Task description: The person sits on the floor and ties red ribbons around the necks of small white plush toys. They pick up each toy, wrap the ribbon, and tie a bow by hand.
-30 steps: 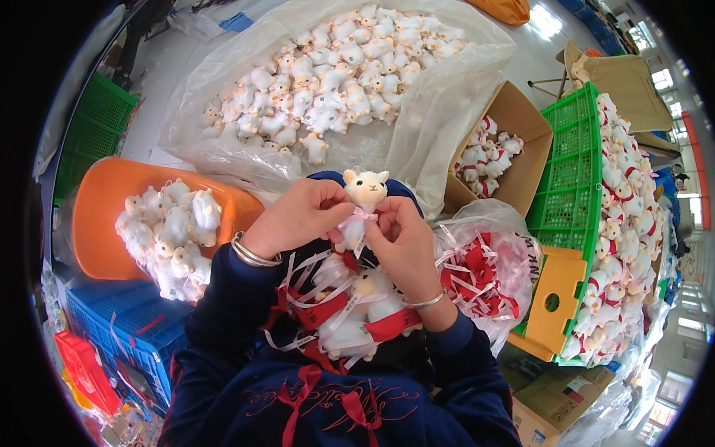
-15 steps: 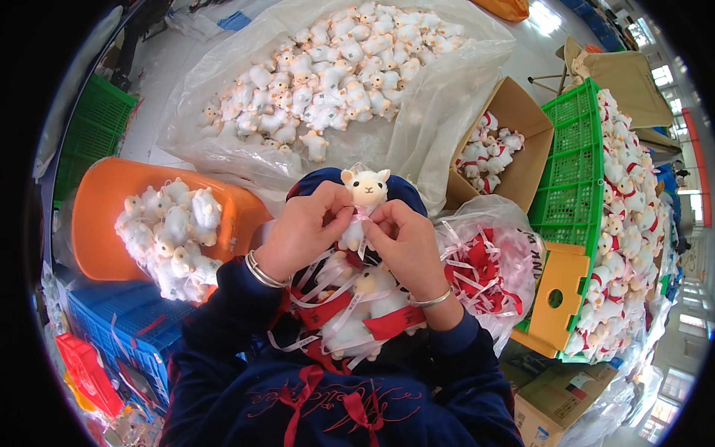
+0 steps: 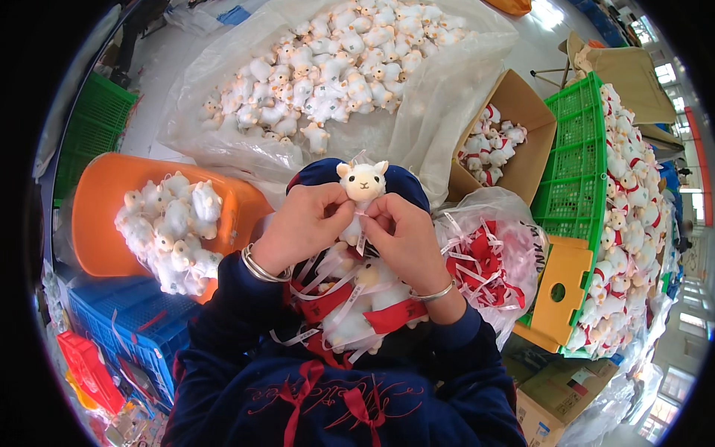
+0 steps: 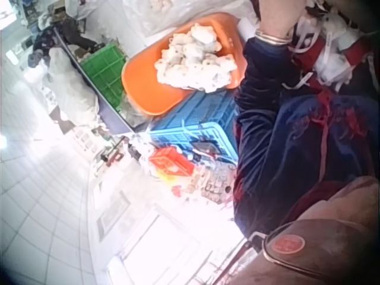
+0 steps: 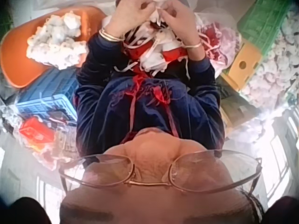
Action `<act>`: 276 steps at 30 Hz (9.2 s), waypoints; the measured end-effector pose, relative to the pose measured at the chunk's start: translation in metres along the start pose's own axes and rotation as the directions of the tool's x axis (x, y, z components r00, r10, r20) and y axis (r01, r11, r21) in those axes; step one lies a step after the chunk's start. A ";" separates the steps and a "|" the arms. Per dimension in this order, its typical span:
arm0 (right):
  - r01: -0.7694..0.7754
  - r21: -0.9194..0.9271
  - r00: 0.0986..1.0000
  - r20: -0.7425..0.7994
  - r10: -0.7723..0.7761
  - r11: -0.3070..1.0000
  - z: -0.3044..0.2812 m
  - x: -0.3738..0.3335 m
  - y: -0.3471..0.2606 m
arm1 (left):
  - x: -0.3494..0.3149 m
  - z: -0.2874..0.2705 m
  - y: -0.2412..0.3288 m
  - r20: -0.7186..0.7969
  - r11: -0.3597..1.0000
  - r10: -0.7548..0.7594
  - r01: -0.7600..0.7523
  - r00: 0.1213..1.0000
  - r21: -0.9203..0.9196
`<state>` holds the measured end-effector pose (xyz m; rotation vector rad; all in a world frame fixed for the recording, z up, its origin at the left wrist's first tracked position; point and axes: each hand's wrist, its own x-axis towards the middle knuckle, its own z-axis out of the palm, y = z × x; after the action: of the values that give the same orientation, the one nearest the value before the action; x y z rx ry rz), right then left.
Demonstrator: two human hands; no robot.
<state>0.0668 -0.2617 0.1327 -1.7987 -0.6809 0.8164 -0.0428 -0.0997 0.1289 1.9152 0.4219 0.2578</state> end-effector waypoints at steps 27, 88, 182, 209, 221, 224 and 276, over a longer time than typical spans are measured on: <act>-0.156 -0.107 0.982 -0.123 0.143 0.982 -0.002 -0.023 -0.039 | -0.019 0.014 -0.002 0.149 0.921 -0.201 0.238 0.968 -0.307; -0.028 0.147 0.997 -0.062 0.038 0.989 -0.004 0.002 -0.003 | -0.012 0.029 -0.011 0.025 0.792 -0.274 0.240 0.961 -0.561; 0.066 0.161 0.996 -0.071 -0.055 0.985 0.009 -0.003 0.016 | -0.034 0.020 -0.047 0.071 0.615 -0.131 0.137 0.989 -0.777; 0.003 -0.036 0.999 -0.042 -0.004 0.999 0.008 0.003 -0.003 | -0.029 0.008 -0.031 0.101 0.897 -0.047 0.087 0.994 -0.433; 0.037 -0.204 0.998 -0.045 -0.047 0.978 0.008 0.006 -0.003 | -0.021 0.021 -0.028 0.059 0.675 -0.223 0.198 0.973 -0.711; 0.037 -0.197 0.998 -0.035 -0.045 0.980 0.006 0.006 -0.001 | -0.020 0.022 -0.032 0.084 0.584 -0.254 0.222 0.964 -0.781; 0.068 0.056 0.997 -0.033 -0.067 0.996 0.000 0.004 0.007 | -0.012 0.026 -0.031 0.083 0.816 -0.182 0.197 0.980 -0.544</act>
<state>0.0699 -0.2615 0.1255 -1.7242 -0.6878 0.7540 -0.0494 -0.1161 0.0911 1.2949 0.4596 0.1938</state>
